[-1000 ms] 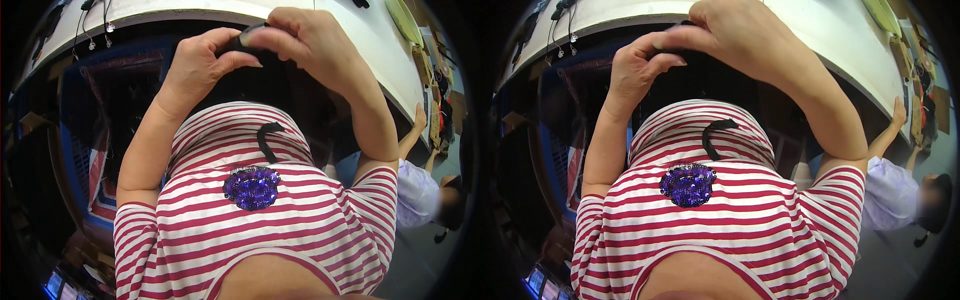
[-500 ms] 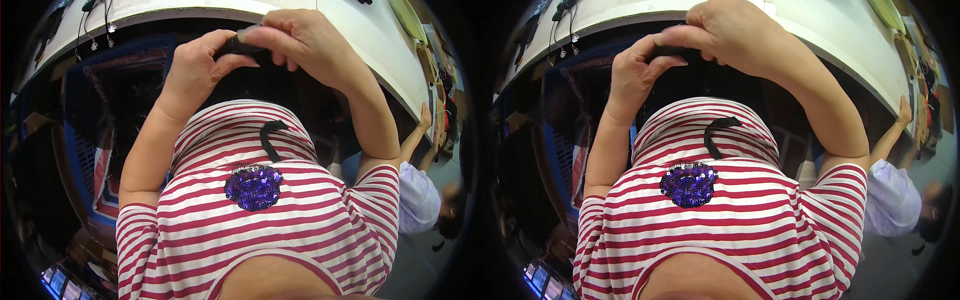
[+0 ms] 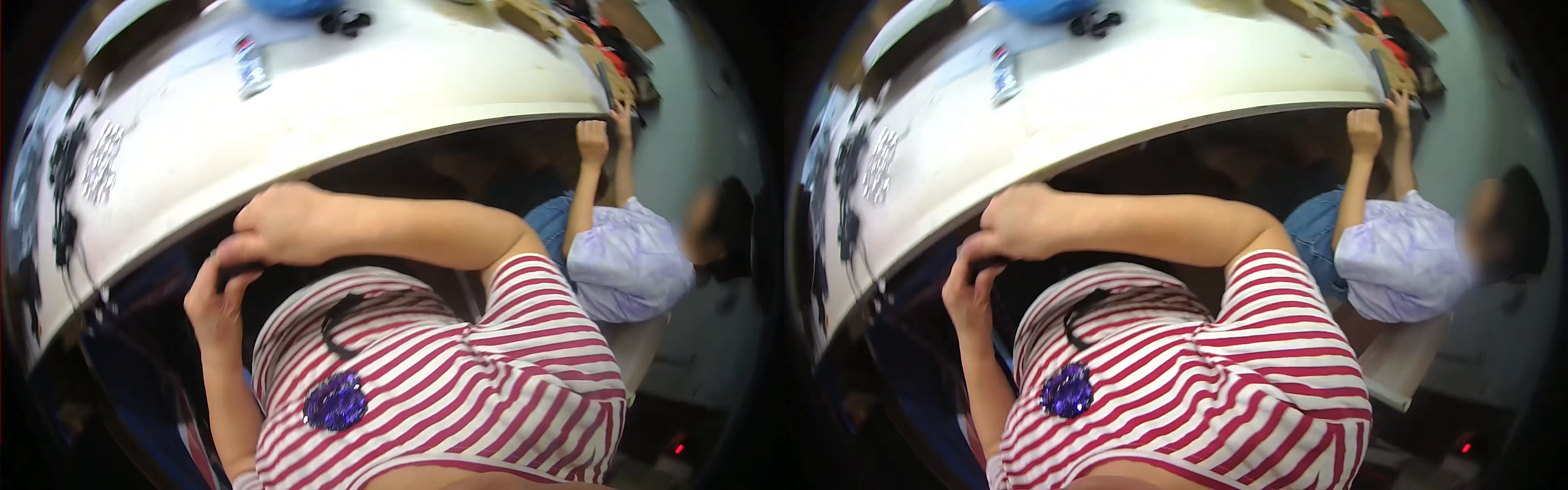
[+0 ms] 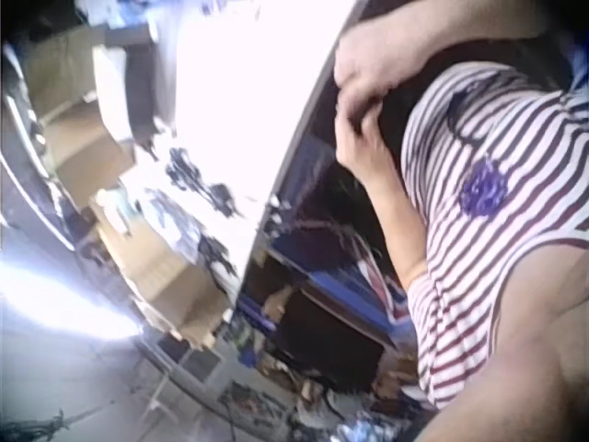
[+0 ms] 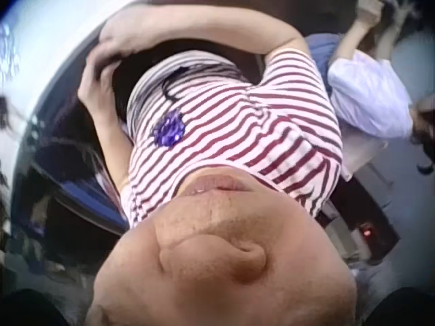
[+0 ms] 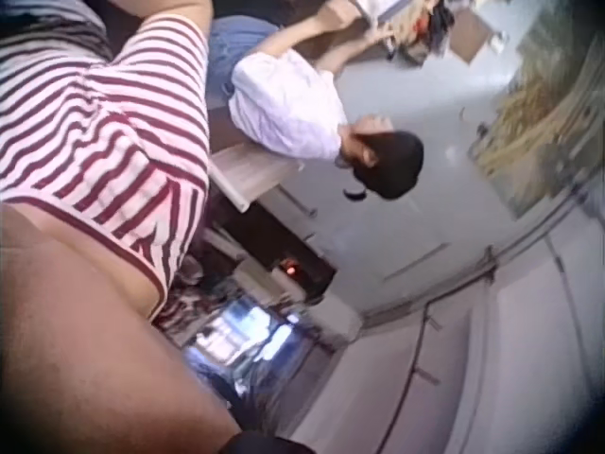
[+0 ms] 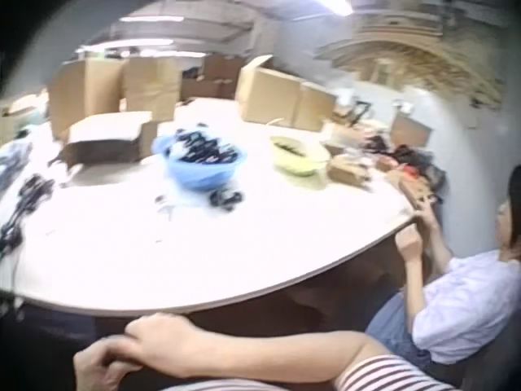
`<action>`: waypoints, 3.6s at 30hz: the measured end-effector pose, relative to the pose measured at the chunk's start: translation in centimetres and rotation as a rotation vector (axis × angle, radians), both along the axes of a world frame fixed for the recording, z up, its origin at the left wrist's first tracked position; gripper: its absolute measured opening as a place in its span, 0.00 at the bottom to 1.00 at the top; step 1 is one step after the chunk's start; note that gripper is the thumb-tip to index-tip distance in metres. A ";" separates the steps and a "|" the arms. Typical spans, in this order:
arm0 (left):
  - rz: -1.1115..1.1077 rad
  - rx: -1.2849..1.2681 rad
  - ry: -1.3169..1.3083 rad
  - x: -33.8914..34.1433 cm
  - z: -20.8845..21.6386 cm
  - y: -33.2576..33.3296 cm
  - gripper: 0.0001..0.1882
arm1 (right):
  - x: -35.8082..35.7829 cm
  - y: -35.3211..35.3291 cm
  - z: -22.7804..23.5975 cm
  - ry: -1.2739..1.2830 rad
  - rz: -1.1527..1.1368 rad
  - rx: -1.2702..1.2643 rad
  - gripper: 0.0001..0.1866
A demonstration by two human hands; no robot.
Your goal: The person assembles small electronic components by applying glue from a tube into a black cylindrical housing, inserting a small LED light, and screwing on a cap. This process is repeated for multiple units on a cluttered workbench.
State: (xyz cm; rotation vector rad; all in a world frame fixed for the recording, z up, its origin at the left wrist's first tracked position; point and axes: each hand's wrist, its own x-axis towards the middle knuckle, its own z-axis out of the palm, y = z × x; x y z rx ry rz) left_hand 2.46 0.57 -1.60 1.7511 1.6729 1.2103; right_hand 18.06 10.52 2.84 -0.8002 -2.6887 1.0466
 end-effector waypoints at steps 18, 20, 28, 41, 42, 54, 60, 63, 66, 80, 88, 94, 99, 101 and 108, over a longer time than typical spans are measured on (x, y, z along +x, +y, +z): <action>-0.036 -0.152 0.022 0.3 -1.5 0.1 0.10 | 1.3 0.1 -3.1 0.151 -0.064 -0.142 0.25; -0.021 -0.135 -0.061 0.3 -2.1 0.2 0.09 | 1.4 -0.3 -4.2 0.409 -0.059 0.091 0.28; -0.004 -0.147 0.023 1.0 -2.4 0.0 0.09 | 1.5 0.3 -3.3 0.040 -0.106 -0.103 0.31; 0.190 -0.112 -0.722 -2.7 -1.4 0.5 0.19 | 0.0 -0.8 -24.0 -0.377 0.245 0.237 0.18; 0.194 -0.104 -0.805 -2.8 -1.3 0.5 0.20 | 0.4 -0.9 -24.6 -0.331 0.257 0.305 0.18; 0.052 0.078 -1.047 0.1 0.4 1.4 0.23 | -1.0 -3.3 -13.5 0.761 -0.135 -0.330 0.19; -0.009 0.231 -1.274 1.6 2.2 2.6 0.24 | 2.3 -4.4 -7.0 0.665 -0.101 -0.470 0.21; 0.069 0.238 -0.897 3.9 2.8 2.1 0.35 | 4.9 -3.1 -4.4 0.661 -0.050 -0.350 0.20; -0.120 0.149 -0.771 2.4 2.4 2.5 0.34 | 10.3 -0.2 0.1 0.485 -0.228 0.030 0.22; 0.174 0.159 -0.263 -5.7 1.3 -1.9 0.13 | 34.1 23.4 -0.5 -0.258 -0.905 1.093 0.25; 0.701 0.342 0.257 -22.1 4.7 2.1 0.10 | 30.3 21.9 -1.0 -0.591 -1.293 0.722 0.32; 0.716 0.034 0.698 -28.8 4.5 8.7 0.13 | 26.1 21.9 -0.3 -0.249 -0.948 1.138 0.32; 0.820 -0.391 0.797 -28.8 4.4 12.4 0.17 | 12.4 13.8 1.5 -0.029 -0.592 0.962 0.23; 0.823 -0.470 0.743 -28.8 4.8 13.1 0.16 | 9.3 11.4 2.2 0.015 -0.524 0.952 0.22; 0.855 -0.011 0.340 -33.9 4.6 13.9 0.14 | 6.8 8.3 2.1 0.114 -0.413 0.890 0.20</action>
